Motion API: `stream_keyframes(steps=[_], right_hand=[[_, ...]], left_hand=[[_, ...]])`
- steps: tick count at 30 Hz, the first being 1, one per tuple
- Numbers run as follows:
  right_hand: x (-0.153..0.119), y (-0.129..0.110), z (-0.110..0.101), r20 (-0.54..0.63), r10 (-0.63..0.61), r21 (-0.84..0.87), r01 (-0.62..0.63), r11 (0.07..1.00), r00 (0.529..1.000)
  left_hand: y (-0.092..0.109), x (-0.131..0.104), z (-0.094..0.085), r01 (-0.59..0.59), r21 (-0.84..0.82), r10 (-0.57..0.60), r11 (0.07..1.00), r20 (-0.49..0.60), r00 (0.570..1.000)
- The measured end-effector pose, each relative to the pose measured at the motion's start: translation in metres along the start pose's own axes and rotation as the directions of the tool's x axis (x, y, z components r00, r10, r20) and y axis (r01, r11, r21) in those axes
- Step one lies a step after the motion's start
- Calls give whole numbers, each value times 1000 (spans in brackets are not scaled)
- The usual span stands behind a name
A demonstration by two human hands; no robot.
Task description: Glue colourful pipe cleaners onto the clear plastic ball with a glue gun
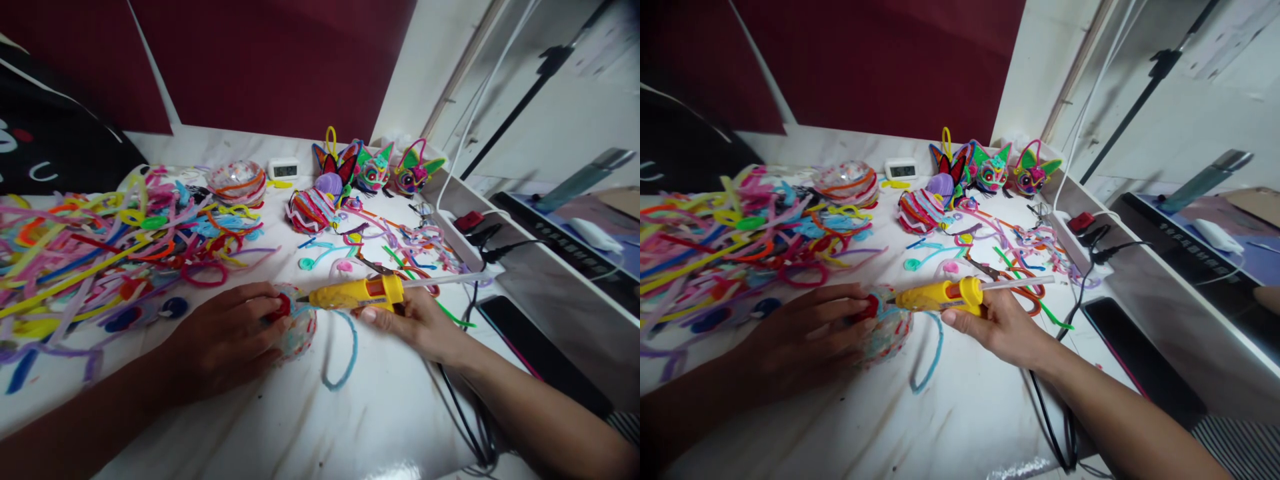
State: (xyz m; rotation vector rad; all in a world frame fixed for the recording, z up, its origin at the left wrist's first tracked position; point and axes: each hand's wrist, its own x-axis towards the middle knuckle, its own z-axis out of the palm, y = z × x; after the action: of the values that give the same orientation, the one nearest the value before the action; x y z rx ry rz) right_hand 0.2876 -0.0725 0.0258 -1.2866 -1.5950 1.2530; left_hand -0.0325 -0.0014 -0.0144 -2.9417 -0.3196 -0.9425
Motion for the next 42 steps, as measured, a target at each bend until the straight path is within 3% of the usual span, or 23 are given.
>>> stream_keyframes(steps=[17, 31, 42], right_hand=[[2, 5, 1, 36, -15, 39, 14, 999, 999], [15, 7, 11, -2, -103, 76, 103, 992, 995], [11, 9, 8, 32, -32, 109, 29, 994, 999]], left_hand=[[-2, 7, 3, -53, 6, 53, 999, -88, 995], [1, 3, 0, -6, 14, 7, 1000, -48, 999], [3, 6, 0, -1, 14, 2, 1000, -59, 998]])
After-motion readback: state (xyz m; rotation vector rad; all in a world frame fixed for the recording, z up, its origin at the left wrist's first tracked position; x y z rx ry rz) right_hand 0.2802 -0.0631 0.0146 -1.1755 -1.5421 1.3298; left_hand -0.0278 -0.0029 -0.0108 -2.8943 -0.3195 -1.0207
